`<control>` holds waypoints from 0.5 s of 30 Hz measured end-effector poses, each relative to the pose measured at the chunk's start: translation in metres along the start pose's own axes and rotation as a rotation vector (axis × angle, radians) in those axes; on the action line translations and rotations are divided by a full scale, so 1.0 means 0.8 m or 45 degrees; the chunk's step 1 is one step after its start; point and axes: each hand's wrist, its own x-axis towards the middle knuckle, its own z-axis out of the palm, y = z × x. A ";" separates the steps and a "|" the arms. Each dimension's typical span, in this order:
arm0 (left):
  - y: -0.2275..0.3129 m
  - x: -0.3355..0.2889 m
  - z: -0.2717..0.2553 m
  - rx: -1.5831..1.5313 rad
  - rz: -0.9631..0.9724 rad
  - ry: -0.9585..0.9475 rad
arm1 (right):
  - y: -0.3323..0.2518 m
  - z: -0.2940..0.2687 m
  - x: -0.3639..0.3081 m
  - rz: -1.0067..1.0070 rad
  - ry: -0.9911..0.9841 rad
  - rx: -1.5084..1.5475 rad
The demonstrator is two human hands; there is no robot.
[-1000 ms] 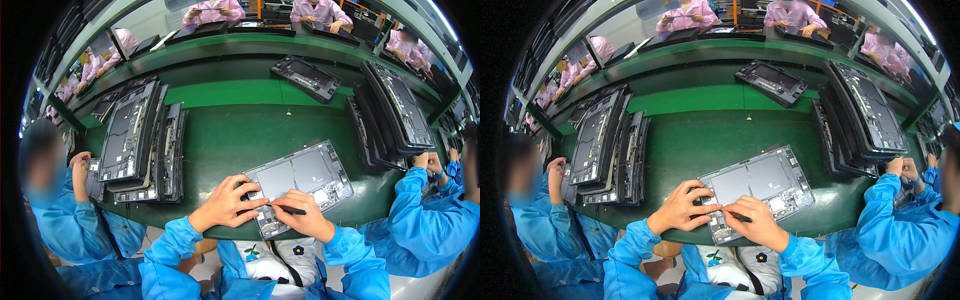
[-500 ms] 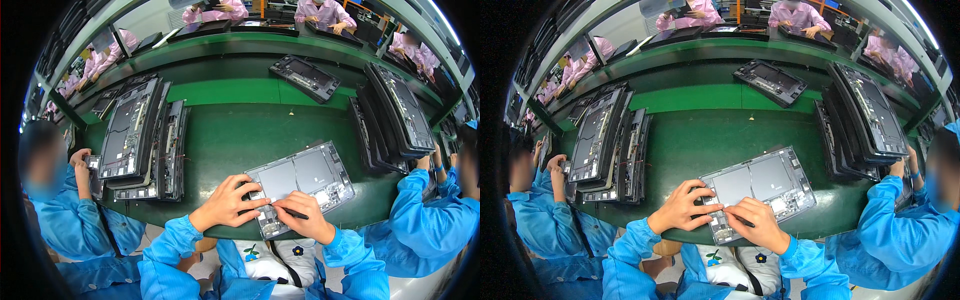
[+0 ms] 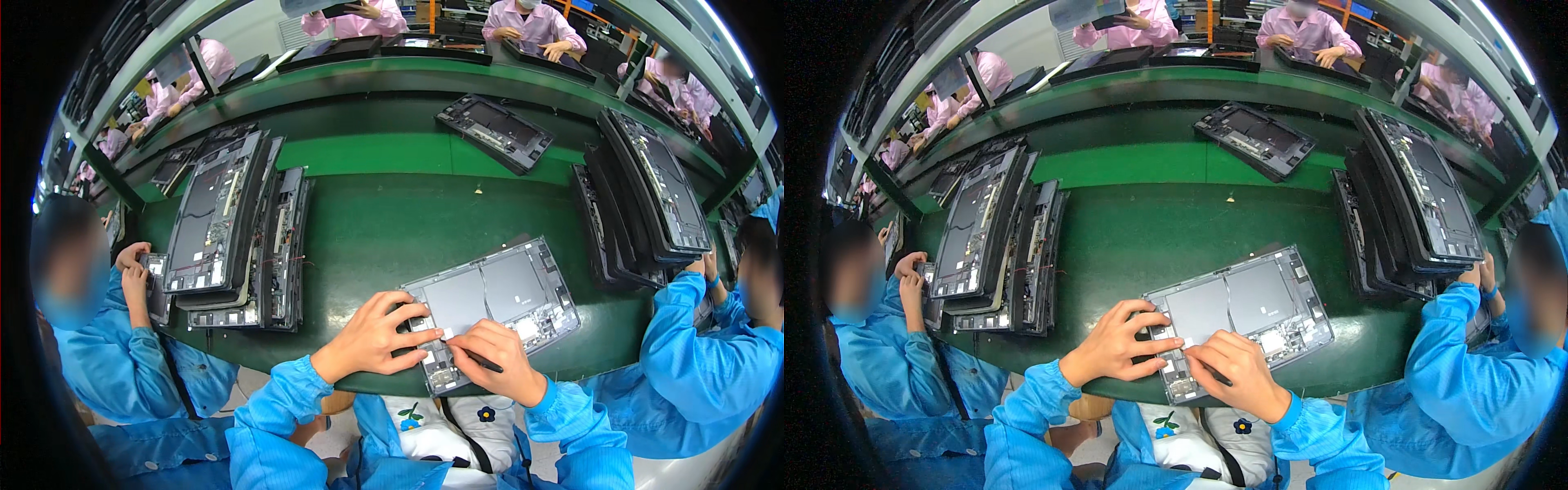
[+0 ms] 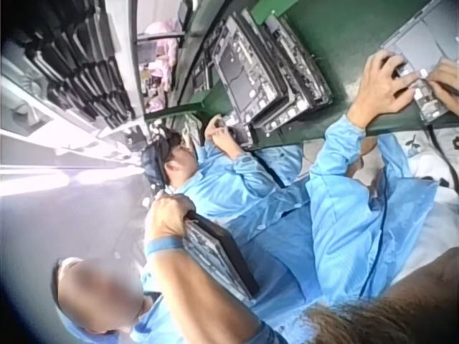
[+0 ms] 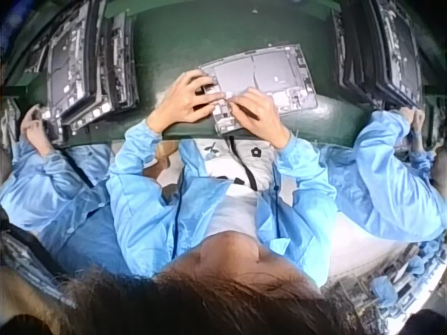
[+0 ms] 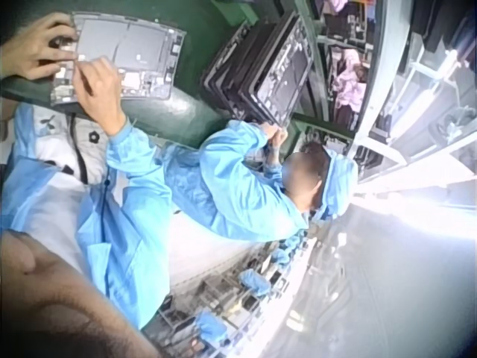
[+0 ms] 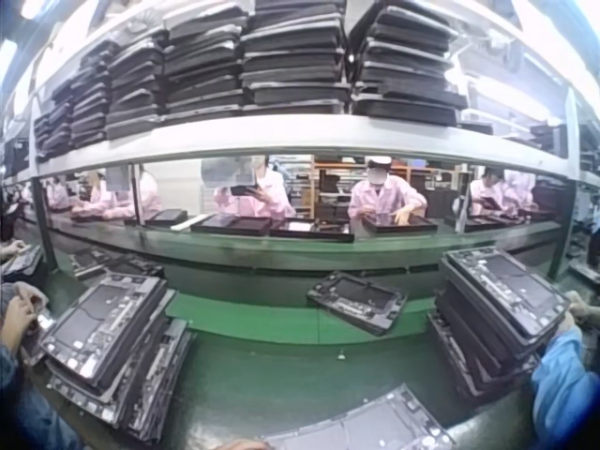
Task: The worker is assembling the internal components and outer casing of tablet devices on an assembly line.
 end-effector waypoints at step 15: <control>0.029 -0.005 -0.008 0.026 -0.105 -0.026 | 0.002 0.001 -0.007 0.054 0.035 0.081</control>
